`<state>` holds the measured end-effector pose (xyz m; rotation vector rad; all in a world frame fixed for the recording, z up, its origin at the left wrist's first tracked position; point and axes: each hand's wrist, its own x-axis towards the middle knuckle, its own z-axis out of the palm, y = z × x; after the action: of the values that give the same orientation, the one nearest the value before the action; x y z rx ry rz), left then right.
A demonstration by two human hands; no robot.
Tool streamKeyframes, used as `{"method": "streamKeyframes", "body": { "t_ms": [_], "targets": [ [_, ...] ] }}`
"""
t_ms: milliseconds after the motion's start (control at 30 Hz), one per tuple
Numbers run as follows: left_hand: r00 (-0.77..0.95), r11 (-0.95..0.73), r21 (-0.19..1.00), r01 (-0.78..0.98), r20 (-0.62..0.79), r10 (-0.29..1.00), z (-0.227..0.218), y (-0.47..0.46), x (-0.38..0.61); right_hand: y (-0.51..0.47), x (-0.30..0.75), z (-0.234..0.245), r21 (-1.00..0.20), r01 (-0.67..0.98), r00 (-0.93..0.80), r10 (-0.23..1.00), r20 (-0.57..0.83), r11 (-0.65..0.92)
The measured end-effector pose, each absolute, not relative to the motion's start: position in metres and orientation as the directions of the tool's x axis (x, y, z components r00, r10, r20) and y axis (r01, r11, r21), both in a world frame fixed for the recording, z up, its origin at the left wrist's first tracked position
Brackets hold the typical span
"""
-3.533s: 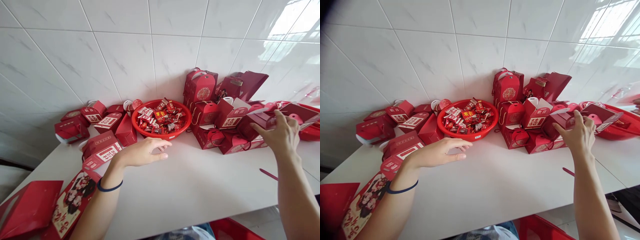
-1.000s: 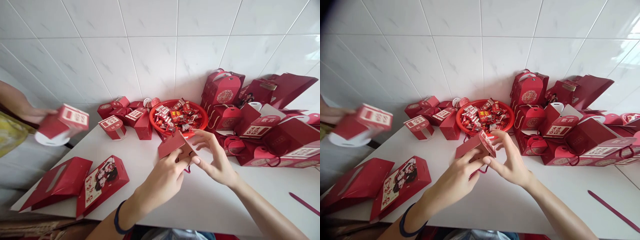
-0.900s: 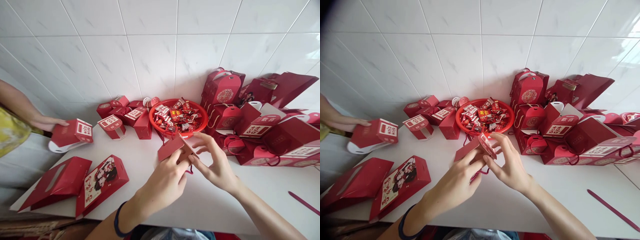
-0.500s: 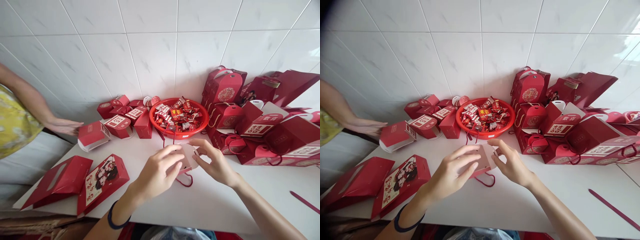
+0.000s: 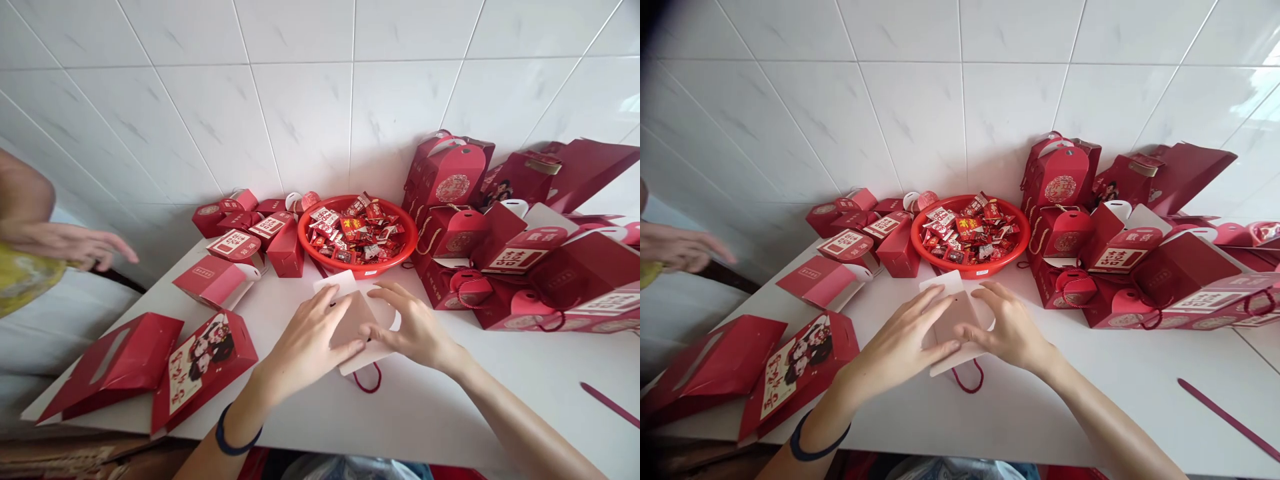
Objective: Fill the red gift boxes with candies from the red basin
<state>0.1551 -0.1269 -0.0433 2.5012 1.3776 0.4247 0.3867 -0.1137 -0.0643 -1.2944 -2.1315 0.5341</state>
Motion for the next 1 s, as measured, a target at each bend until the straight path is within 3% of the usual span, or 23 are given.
{"method": "streamKeyframes", "body": {
  "t_ms": [167,367,533,667,733,800,900,1000],
  "targets": [
    [0.469,-0.452,0.366,0.814,0.047,0.882,-0.036,-0.141,0.158,-0.119,0.399,-0.061,-0.488,0.700,-0.546,0.831,0.106,0.522],
    [0.516,-0.445,0.463,0.767,-0.031,0.856,-0.028,-0.132,0.143,-0.110,0.412,-0.065,-0.407,0.813,-0.431,0.901,0.058,0.415],
    [0.516,-0.449,0.496,0.743,0.002,0.857,-0.042,-0.114,0.147,-0.095,0.421,-0.059,-0.450,0.828,-0.391,0.920,-0.033,0.336],
    [0.496,-0.462,0.474,0.749,0.061,0.866,-0.049,-0.110,0.162,-0.067,0.432,-0.039,-0.584,0.702,-0.452,0.889,0.077,0.408],
    [0.490,-0.469,0.452,0.759,0.078,0.868,-0.047,-0.110,0.169,-0.045,0.429,-0.027,-0.607,0.690,-0.372,0.912,0.170,0.394],
    [0.475,-0.464,0.440,0.769,0.093,0.875,-0.043,-0.108,0.172,-0.020,0.417,-0.018,-0.537,0.792,-0.216,0.955,0.201,0.292],
    [0.487,-0.492,0.460,0.739,0.141,0.862,-0.032,-0.101,0.173,0.017,0.391,-0.017,-0.375,0.925,-0.042,0.997,0.066,0.064],
    [0.486,-0.519,0.508,0.687,0.211,0.848,-0.021,-0.087,0.171,0.044,0.369,-0.027,-0.380,0.923,-0.070,0.998,-0.005,0.062]
  ]
}}
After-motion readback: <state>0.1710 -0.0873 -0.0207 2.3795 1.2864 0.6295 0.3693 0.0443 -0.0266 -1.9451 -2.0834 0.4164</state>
